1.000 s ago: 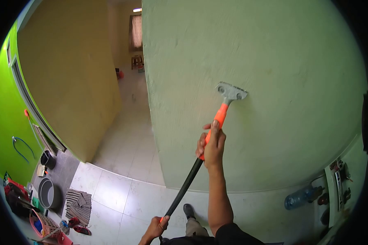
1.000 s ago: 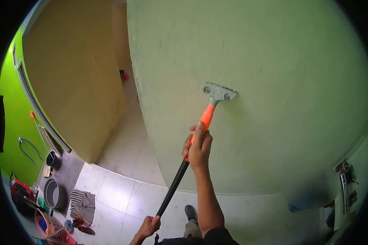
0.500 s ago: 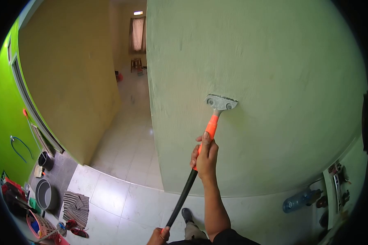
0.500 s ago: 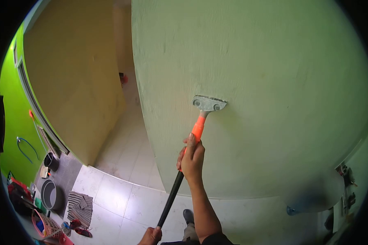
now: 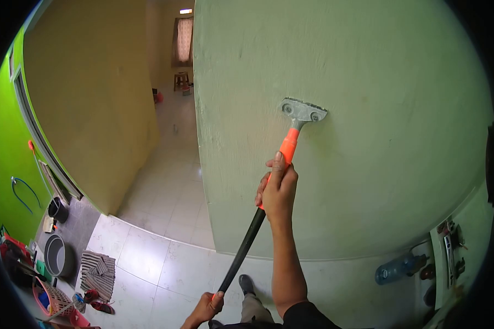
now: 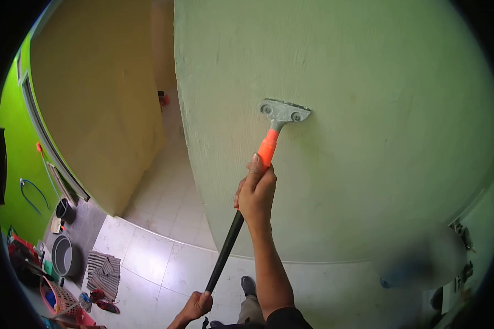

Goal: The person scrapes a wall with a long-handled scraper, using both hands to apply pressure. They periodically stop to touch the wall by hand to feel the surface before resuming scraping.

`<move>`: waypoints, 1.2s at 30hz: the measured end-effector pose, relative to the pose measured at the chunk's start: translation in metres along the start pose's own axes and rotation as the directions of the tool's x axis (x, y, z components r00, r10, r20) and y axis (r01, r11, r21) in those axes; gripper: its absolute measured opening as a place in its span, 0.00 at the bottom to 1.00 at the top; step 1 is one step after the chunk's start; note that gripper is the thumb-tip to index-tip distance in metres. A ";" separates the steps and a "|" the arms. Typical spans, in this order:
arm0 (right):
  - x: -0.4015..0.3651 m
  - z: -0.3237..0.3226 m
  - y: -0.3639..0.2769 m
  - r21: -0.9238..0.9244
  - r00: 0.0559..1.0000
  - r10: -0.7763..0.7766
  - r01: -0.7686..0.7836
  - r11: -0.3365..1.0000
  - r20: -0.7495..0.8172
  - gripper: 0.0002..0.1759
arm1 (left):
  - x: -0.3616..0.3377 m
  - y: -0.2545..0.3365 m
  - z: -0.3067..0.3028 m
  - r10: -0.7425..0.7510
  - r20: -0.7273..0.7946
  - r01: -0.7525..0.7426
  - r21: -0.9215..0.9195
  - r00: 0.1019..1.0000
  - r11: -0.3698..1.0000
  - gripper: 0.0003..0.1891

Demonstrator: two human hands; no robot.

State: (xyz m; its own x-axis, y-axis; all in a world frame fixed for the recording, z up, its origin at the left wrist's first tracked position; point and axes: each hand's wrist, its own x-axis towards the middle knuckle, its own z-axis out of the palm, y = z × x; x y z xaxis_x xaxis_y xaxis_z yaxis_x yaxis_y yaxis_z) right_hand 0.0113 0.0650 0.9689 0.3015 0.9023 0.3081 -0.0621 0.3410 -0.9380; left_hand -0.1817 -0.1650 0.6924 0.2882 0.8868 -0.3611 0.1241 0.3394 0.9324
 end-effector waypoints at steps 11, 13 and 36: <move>0.005 -0.008 -0.012 -0.083 1.000 0.022 -0.021 0.996 0.004 0.27 | 0.006 -0.003 0.025 0.041 0.051 -0.033 -0.156 0.998 0.987 0.38; 0.005 -0.011 -0.009 -0.102 1.000 0.011 -0.009 0.995 0.021 0.27 | -0.008 0.009 0.045 0.088 -0.106 -0.093 -0.045 0.990 0.995 0.36; 0.006 -0.009 0.000 -0.157 0.997 -0.077 0.078 0.984 0.011 0.26 | 0.012 0.002 0.039 0.105 -0.129 -0.104 0.014 0.986 0.994 0.36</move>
State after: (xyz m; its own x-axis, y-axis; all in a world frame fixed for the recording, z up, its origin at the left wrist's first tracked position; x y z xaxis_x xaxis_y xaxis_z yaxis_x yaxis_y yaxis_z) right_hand 0.0217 0.0682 0.9698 0.2951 0.8762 0.3810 0.1120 0.3643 -0.9245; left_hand -0.1407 -0.1657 0.6899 0.1750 0.9505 -0.2567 0.1068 0.2409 0.9647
